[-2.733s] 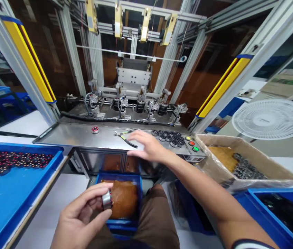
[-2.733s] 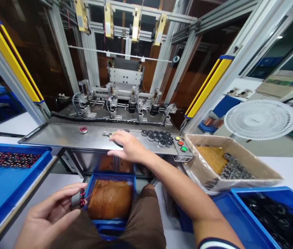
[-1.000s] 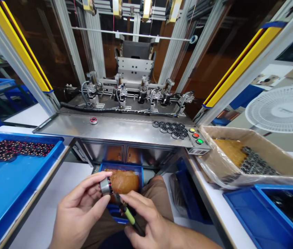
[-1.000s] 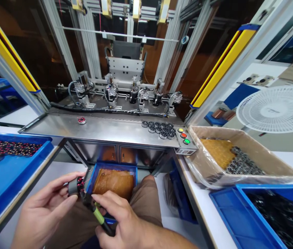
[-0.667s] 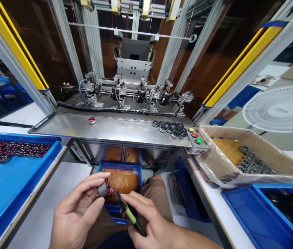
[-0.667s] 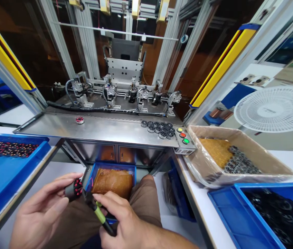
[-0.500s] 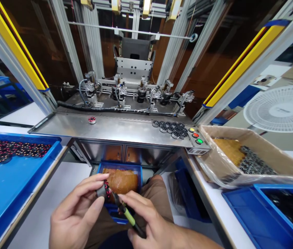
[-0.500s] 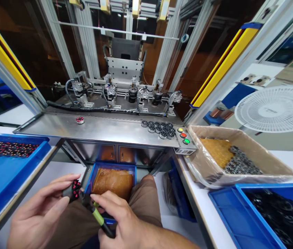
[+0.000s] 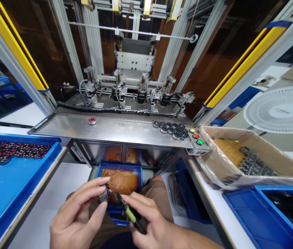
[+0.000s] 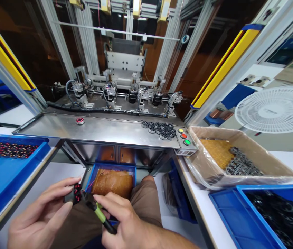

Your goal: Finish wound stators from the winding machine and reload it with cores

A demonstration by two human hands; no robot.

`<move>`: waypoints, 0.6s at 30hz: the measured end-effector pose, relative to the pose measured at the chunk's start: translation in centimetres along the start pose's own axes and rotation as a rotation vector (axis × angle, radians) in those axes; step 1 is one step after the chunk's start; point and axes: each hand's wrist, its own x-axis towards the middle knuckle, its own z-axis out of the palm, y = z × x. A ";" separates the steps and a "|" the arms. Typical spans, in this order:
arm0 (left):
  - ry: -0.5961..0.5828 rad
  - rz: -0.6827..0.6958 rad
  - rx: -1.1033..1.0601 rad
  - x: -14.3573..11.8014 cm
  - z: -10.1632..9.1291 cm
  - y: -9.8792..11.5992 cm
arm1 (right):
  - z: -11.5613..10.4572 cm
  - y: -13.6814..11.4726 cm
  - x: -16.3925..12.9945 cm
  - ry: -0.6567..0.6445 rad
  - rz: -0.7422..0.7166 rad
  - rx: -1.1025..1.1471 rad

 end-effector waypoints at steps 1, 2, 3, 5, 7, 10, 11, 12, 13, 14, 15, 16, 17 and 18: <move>0.017 0.007 0.004 -0.1 0.1 0.1 | 0.0 0.0 0.0 -0.004 -0.002 0.009; 0.026 0.016 0.017 -0.2 0.3 0.3 | 0.0 0.0 0.1 -0.009 -0.009 0.020; 0.033 0.027 0.033 -0.3 0.4 0.4 | 0.1 0.1 0.1 -0.013 -0.017 0.030; 0.039 0.055 0.059 -0.4 0.5 0.7 | 0.2 0.2 0.2 -0.011 -0.034 0.050; 0.022 0.089 0.068 -0.4 0.4 0.7 | 0.2 0.3 0.3 -0.001 -0.052 0.065; -0.028 0.126 0.071 -0.4 0.2 0.6 | 0.2 0.3 0.4 0.001 -0.065 0.068; -0.040 0.130 0.069 -0.5 0.2 0.5 | 0.2 0.2 0.4 0.004 -0.069 0.060; -0.048 0.130 0.065 -0.5 0.1 0.4 | 0.2 0.1 0.4 0.013 -0.075 0.050; -0.054 0.129 0.061 -0.5 0.1 0.3 | 0.2 -0.1 0.4 0.025 -0.080 0.038; -0.062 0.127 0.057 -0.5 0.0 0.3 | 0.2 -0.3 0.4 0.035 -0.082 0.027; -0.070 0.128 0.054 -0.4 -0.1 0.2 | 0.2 -0.4 0.3 0.048 -0.076 0.015; -0.078 0.134 0.056 -0.3 -0.2 0.1 | 0.3 -0.6 0.3 0.065 -0.063 0.004; -0.087 0.151 0.064 -0.2 -0.4 0.0 | 0.2 -0.8 0.3 0.083 -0.039 -0.006; -0.105 0.184 0.081 0.0 -0.6 -0.2 | 0.2 -0.9 0.3 0.099 -0.008 -0.016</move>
